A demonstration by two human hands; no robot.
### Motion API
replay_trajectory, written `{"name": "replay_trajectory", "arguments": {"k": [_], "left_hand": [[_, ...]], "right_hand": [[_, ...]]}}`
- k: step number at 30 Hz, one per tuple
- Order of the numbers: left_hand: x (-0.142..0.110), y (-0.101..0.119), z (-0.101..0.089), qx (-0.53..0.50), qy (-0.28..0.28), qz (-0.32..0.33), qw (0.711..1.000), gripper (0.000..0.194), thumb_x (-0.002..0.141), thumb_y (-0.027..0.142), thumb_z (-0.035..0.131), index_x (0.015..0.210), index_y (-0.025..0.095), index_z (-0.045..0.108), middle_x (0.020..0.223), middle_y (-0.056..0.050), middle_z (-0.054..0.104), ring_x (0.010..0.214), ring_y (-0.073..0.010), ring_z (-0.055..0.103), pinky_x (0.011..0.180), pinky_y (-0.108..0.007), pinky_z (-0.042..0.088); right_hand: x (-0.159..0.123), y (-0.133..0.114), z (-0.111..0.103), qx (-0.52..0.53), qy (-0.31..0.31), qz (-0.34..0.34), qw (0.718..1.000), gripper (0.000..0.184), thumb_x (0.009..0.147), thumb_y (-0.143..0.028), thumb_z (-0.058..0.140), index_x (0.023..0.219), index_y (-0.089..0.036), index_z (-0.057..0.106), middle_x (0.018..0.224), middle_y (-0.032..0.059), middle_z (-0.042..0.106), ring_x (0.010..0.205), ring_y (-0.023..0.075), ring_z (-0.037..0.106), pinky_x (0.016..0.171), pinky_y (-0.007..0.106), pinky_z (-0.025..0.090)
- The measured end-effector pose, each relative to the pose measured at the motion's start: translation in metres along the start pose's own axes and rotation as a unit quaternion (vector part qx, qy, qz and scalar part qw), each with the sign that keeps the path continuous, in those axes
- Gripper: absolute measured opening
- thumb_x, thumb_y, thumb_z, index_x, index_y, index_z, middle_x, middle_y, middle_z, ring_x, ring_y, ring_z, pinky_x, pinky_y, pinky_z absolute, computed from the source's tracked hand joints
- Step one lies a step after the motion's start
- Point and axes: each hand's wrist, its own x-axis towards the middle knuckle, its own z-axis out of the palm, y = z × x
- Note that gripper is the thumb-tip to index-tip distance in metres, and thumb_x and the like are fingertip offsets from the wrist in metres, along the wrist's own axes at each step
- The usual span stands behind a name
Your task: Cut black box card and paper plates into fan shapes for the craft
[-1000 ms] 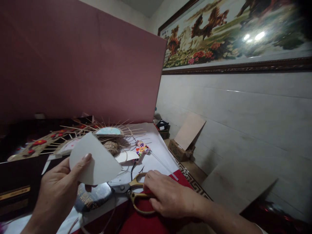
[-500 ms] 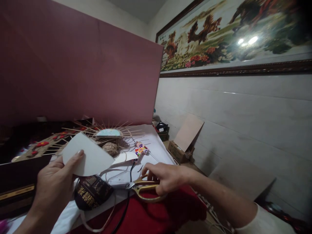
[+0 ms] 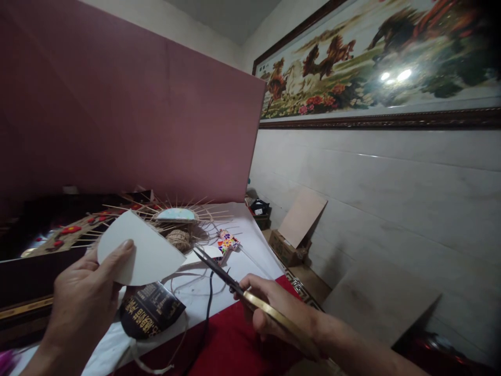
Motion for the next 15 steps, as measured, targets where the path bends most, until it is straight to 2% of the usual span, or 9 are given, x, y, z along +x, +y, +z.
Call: {"name": "replay_trajectory", "arguments": {"k": [3,6,8,11,15], "left_hand": [[0.004,-0.008,-0.003,0.003,-0.005,0.009,1.0,0.027,0.045,0.021,0.075,0.071,0.022,0.068,0.053,0.007,0.058,0.04,-0.008,0.049,0.034,-0.018,0.042],[0.006,-0.01,-0.006,0.018,-0.016,0.008,1.0,0.034,0.042,0.021,0.077,0.074,0.021,0.068,0.052,0.007,0.058,0.037,-0.008,0.046,0.03,-0.018,0.036],[0.007,-0.012,-0.009,0.041,-0.019,0.008,0.999,0.038,0.041,0.025,0.079,0.077,0.021,0.068,0.051,0.007,0.06,0.035,-0.0094,0.047,0.027,-0.018,0.034],[0.009,-0.015,-0.011,0.076,-0.018,0.016,0.997,0.041,0.044,0.035,0.08,0.08,0.019,0.069,0.054,0.005,0.063,0.038,-0.0113,0.052,0.029,-0.019,0.037],[0.008,-0.016,-0.011,0.1,-0.012,0.027,0.995,0.042,0.042,0.038,0.08,0.077,0.017,0.069,0.05,0.005,0.062,0.036,-0.0108,0.051,0.028,-0.017,0.036]], "right_hand": [[0.009,0.006,0.011,-0.002,0.025,-0.006,1.0,0.061,0.062,-0.06,0.077,0.097,-0.019,0.048,0.06,-0.0075,0.049,0.048,0.0062,0.036,0.043,0.018,0.026],[0.019,0.011,0.019,0.011,0.031,-0.012,0.999,0.067,0.055,-0.062,0.081,0.094,-0.02,0.049,0.062,-0.0071,0.052,0.048,0.0054,0.035,0.043,0.018,0.024],[0.024,0.013,0.022,0.019,0.037,-0.021,0.999,0.065,0.056,-0.061,0.081,0.094,-0.02,0.049,0.062,-0.0075,0.051,0.048,0.005,0.035,0.044,0.018,0.024],[0.029,0.015,0.024,0.008,0.044,-0.02,0.999,0.058,0.06,-0.055,0.082,0.096,-0.02,0.052,0.061,-0.0086,0.048,0.049,0.0054,0.037,0.045,0.018,0.024],[0.032,0.013,0.025,0.004,0.043,-0.018,0.999,0.055,0.061,-0.047,0.083,0.096,-0.02,0.052,0.06,-0.0088,0.049,0.048,0.0054,0.038,0.045,0.018,0.024]]}}
